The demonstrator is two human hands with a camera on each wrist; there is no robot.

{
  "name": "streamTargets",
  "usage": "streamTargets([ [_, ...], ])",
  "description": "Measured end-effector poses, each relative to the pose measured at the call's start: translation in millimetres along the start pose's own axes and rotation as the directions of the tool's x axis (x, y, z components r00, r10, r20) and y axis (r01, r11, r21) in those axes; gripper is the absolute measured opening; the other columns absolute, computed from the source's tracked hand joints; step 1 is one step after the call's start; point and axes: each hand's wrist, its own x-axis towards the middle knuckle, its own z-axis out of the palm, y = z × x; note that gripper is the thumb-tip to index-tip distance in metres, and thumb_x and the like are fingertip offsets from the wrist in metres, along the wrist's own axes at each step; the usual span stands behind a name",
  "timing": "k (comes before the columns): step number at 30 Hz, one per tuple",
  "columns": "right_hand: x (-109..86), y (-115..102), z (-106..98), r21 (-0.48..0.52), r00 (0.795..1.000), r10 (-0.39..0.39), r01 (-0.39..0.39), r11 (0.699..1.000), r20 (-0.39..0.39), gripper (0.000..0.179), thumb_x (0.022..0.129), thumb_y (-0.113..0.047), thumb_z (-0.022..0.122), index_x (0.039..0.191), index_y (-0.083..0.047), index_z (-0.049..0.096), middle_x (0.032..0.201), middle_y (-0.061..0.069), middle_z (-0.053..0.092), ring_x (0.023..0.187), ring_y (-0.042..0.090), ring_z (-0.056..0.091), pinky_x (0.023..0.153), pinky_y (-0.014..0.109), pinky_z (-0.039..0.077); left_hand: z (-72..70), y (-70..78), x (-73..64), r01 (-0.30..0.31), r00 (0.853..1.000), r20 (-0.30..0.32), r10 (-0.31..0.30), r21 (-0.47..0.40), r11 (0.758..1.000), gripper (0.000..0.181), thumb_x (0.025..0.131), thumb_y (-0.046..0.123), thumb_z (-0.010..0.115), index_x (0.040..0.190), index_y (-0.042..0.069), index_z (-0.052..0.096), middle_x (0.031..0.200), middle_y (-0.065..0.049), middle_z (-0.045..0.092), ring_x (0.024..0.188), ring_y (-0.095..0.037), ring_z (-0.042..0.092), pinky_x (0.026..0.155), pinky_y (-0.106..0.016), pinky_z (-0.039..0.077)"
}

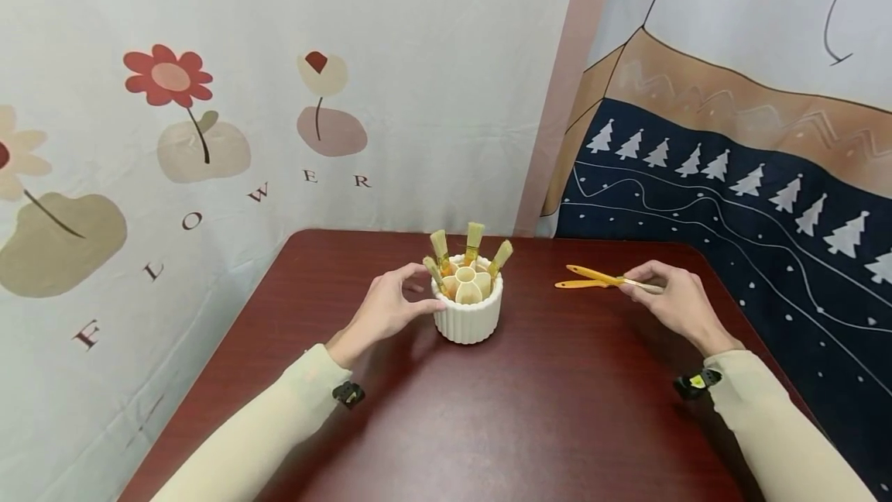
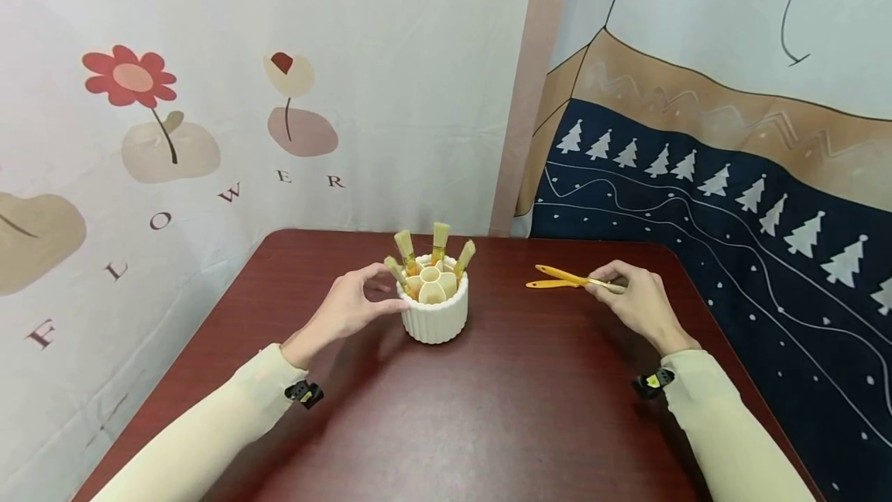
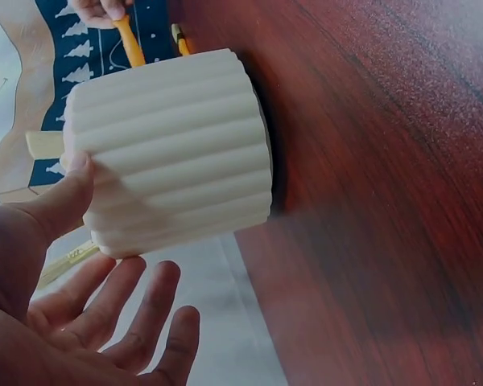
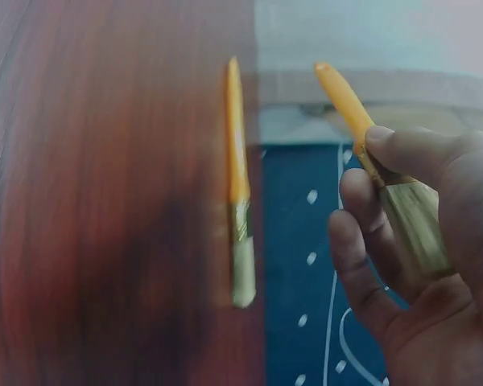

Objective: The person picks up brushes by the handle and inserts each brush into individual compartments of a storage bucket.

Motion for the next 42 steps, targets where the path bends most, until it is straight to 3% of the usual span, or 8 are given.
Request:
streamTargets([
  [6, -1.2, -24.4, 0.6, 0.061, 0.999, -0.022, 0.025, 0.998, -0.048, 0.024, 0.105, -0.027, 0.091, 0.123, -0.012, 0.086, 0.123, 0.02, 0.087, 0.094, -0.008, 0.078, 0.08, 0.002, 0.057, -1.9, 0.0, -0.1, -0.005, 1.0, 0.004, 0.005, 0.005, 1.0, 0.063, 0.094, 0.035, 0.101, 0.146, 0.009, 0.076, 0.135, -0.019, 0.085, 0.124, -0.037, 0.084, 0.104, -0.055, 0.069],
  [9, -2.3, -35.3, 1.6, 0.099, 0.998, -0.032, 0.038, 0.994, -0.061, 0.022, 0.105, -0.026, 0.091, 0.122, -0.011, 0.086, 0.119, 0.019, 0.088, 0.092, -0.018, 0.073, 0.082, 0.003, 0.059, -2.3, 0.3, 0.0, -0.007, 1.0, 0.005, 0.007, -0.002, 1.0, 0.064, 0.094, 0.034, 0.101, 0.147, 0.008, 0.076, 0.133, -0.02, 0.085, 0.122, -0.039, 0.085, 0.103, -0.055, 0.07],
  [17, -5.7, -58.8, 4.8, 0.179, 0.994, -0.049, 0.065, 0.982, -0.096, 0.025, 0.104, -0.026, 0.093, 0.122, -0.011, 0.086, 0.117, 0.018, 0.088, 0.091, -0.011, 0.077, 0.082, 0.007, 0.062, -3.4, 2.0, -1.4, -0.004, 1.0, -0.004, 0.004, -0.006, 1.0, 0.064, 0.094, 0.031, 0.101, 0.147, 0.004, 0.076, 0.13, -0.02, 0.085, 0.114, -0.04, 0.087, 0.099, -0.052, 0.072],
  [21, -6.5, -65.6, 6.5, 0.201, 0.992, -0.054, 0.076, 0.977, -0.112, 0.025, 0.103, -0.027, 0.094, 0.122, -0.013, 0.087, 0.113, 0.003, 0.087, 0.09, -0.006, 0.078, 0.082, 0.009, 0.063, -3.2, 2.4, -1.9, -0.009, 1.0, -0.021, 0.009, 0.004, 1.0, 0.064, 0.094, 0.03, 0.101, 0.146, 0.003, 0.078, 0.13, -0.019, 0.085, 0.111, -0.039, 0.087, 0.099, -0.051, 0.072],
  [32, -15.5, -77.3, 9.5, 0.252, 0.991, -0.054, 0.084, 0.964, -0.121, 0.024, 0.102, -0.027, 0.094, 0.121, -0.013, 0.086, 0.107, -0.017, 0.083, 0.089, 0.002, 0.079, 0.081, 0.014, 0.066, 2.5, -1.9, -4.5, -0.027, 0.999, -0.042, 0.027, 0.007, 1.0, 0.06, 0.094, 0.027, 0.101, 0.144, 0.003, 0.079, 0.132, -0.018, 0.084, 0.111, -0.041, 0.087, 0.098, -0.051, 0.072],
  [42, -23.7, -96.3, 16.0, 0.32, 0.991, -0.077, 0.108, 0.941, -0.109, 0.024, 0.101, -0.02, 0.096, 0.122, -0.014, 0.087, 0.107, -0.016, 0.085, 0.091, 0.008, 0.077, 0.079, 0.018, 0.067, 4.0, -1.0, -5.0, -0.027, 0.999, -0.041, 0.027, 0.001, 1.0, 0.061, 0.094, 0.028, 0.101, 0.145, 0.004, 0.079, 0.137, -0.015, 0.083, 0.112, -0.038, 0.087, 0.098, -0.049, 0.072],
])
